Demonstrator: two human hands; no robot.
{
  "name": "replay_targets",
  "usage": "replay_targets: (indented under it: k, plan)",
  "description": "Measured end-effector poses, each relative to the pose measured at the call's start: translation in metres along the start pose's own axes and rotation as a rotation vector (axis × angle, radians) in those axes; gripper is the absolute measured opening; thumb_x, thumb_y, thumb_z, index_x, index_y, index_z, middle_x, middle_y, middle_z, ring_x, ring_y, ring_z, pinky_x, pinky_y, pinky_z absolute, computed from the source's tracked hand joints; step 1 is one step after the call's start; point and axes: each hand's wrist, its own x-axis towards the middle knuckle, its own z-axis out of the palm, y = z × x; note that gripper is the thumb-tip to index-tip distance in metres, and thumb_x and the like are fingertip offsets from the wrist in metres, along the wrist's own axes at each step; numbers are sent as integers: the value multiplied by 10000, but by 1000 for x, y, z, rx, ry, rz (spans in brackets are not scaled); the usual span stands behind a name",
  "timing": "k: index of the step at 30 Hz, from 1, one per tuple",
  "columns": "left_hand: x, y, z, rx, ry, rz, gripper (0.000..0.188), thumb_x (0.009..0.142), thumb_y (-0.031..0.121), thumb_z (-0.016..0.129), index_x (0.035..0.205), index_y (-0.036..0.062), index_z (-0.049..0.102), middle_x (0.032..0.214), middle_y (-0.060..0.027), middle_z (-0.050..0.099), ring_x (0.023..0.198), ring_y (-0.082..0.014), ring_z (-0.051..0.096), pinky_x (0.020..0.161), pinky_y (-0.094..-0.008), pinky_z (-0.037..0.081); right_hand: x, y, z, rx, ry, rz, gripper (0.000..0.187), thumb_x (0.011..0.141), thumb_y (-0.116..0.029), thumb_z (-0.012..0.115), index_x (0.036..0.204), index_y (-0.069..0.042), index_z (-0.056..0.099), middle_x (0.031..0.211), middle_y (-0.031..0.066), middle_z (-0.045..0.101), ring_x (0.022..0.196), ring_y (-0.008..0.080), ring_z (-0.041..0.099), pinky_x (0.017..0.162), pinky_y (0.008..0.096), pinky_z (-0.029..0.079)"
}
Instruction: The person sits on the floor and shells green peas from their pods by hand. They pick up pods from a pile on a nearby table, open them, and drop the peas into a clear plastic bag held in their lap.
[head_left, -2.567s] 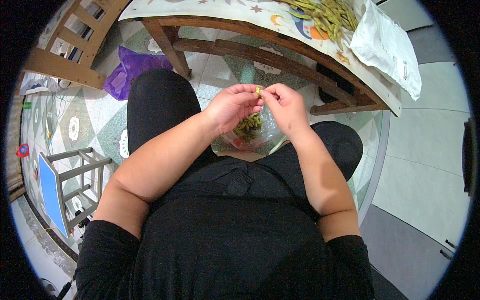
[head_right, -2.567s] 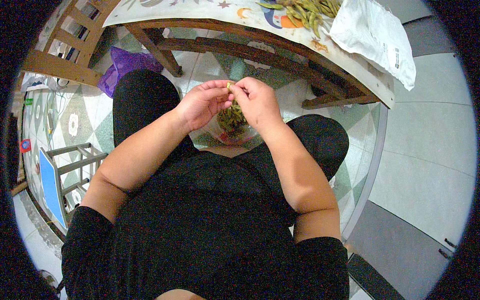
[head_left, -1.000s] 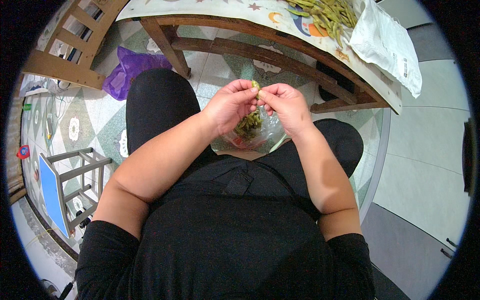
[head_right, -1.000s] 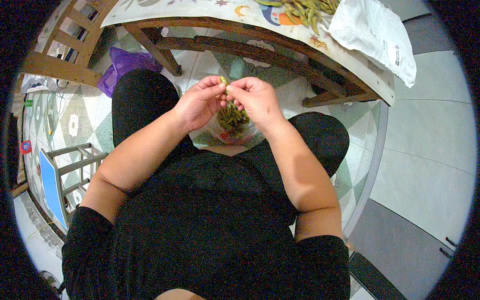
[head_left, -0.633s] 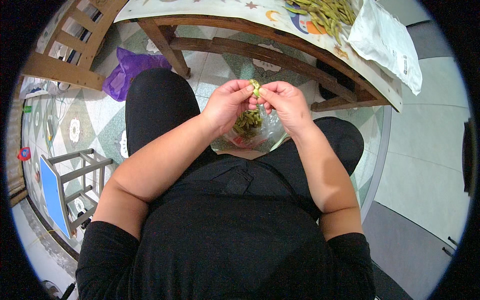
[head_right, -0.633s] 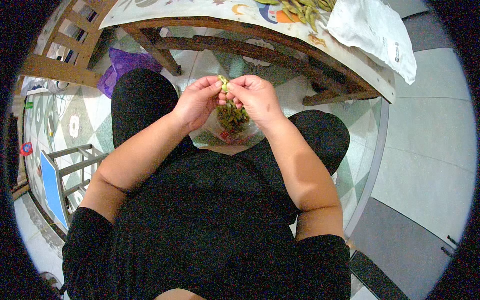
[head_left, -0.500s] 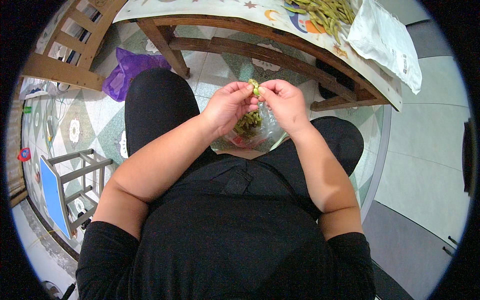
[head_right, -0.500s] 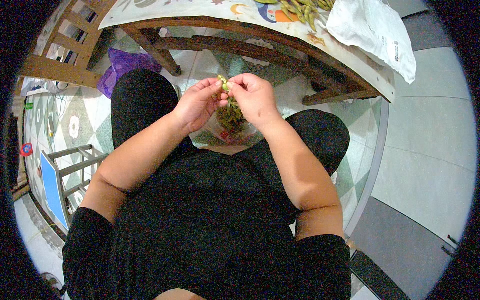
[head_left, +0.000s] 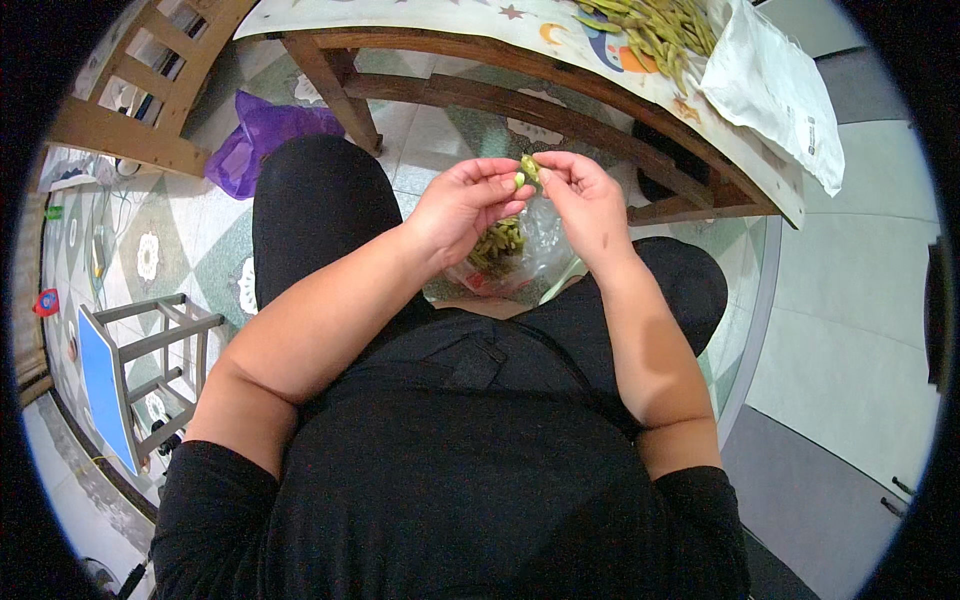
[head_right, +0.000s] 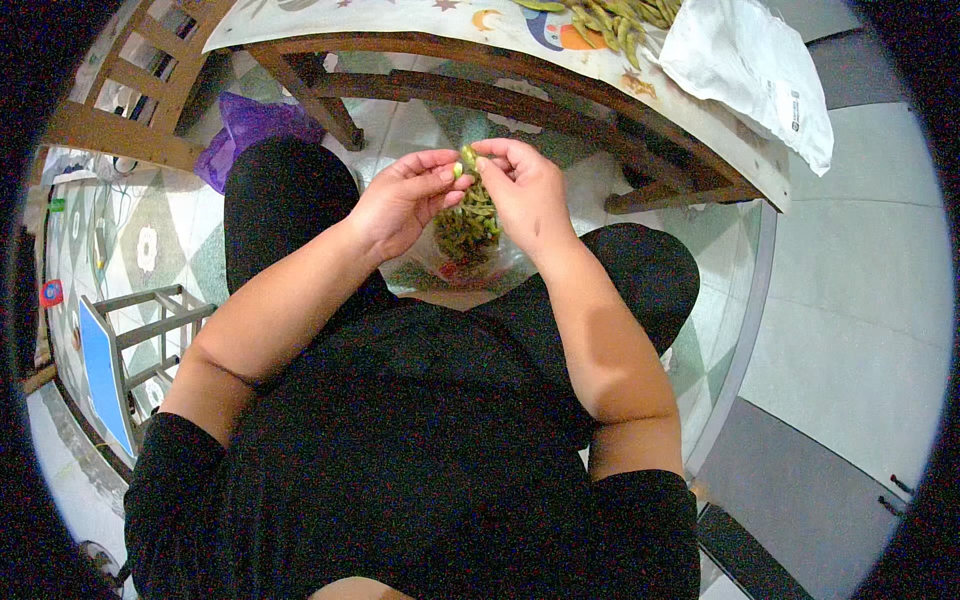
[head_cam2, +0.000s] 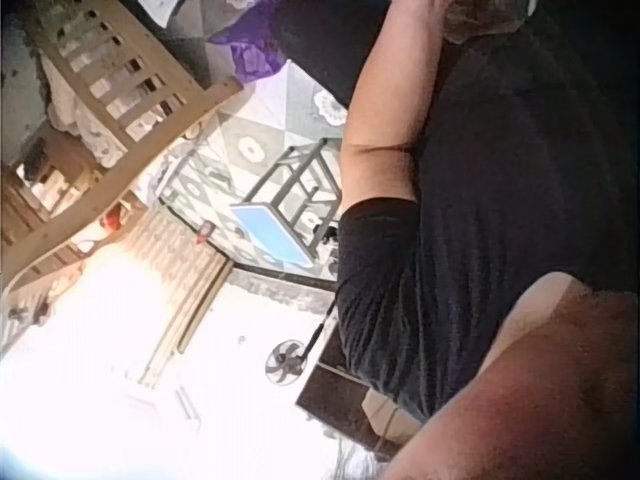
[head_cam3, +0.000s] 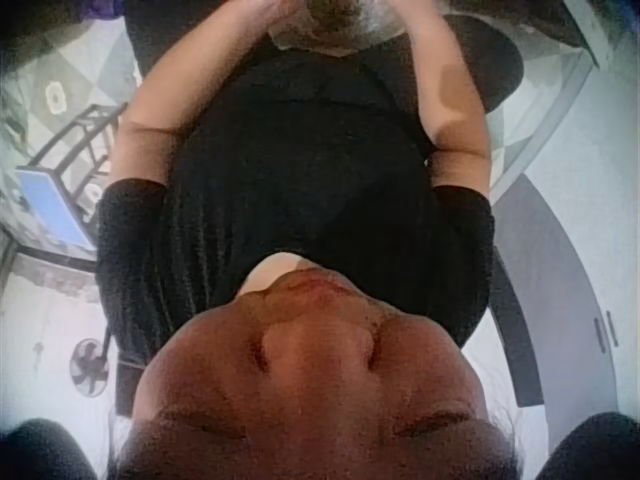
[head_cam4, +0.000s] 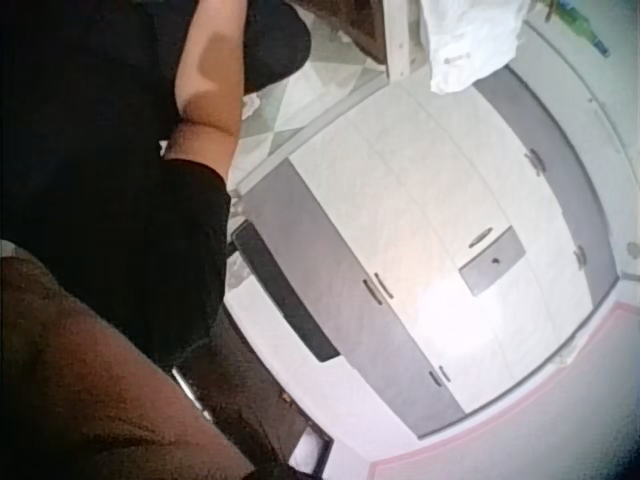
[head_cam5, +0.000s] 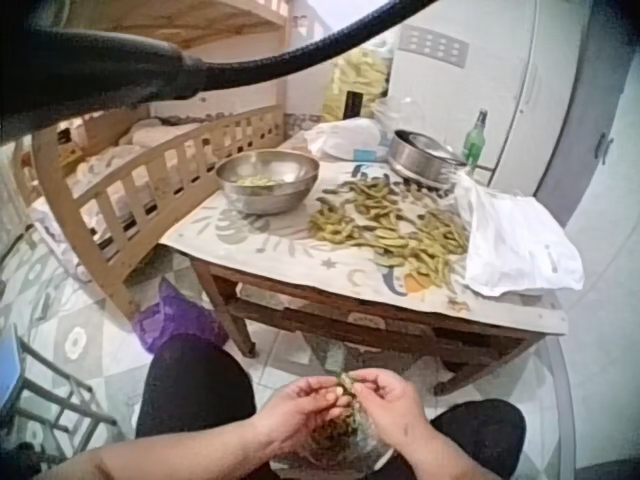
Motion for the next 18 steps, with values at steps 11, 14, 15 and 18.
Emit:
replay_targets:
  k: [11, 14, 15, 18]
  plan:
    - [4, -1, -6, 216, 3, 130, 176, 774, 56, 561, 933, 17, 497, 848, -61, 564, 757, -133, 547, 665, -242, 454, -3, -16, -6, -426, -186, -305, 209, 757, -123, 542, 961, -99, 584, 742, 95, 541, 670, 218, 538, 604, 286, 425]
    - [2, 2, -3, 273, -8, 155, 178, 767, 49, 570, 929, 18, 502, 833, -51, 561, 748, -124, 537, 659, -235, 449, -1, -16, -11, -496, -213, -354, 179, 751, -135, 549, 923, -102, 587, 742, 94, 544, 675, 235, 538, 600, 298, 428]
    - [2, 2, -3, 308, -12, 167, 173, 765, 47, 571, 923, 19, 505, 829, -49, 560, 743, -122, 535, 655, -233, 447, -1, -16, -12, -531, -222, -381, 166, 748, -138, 553, 906, -100, 588, 741, 93, 545, 677, 242, 539, 599, 302, 429]
    - [4, 1, -4, 403, -15, 197, 157, 761, 40, 575, 904, 21, 514, 819, -44, 558, 729, -117, 529, 645, -228, 443, -3, -19, -10, -620, -189, -392, 131, 741, -67, 561, 868, -45, 580, 750, 81, 548, 682, 198, 546, 605, 261, 427]
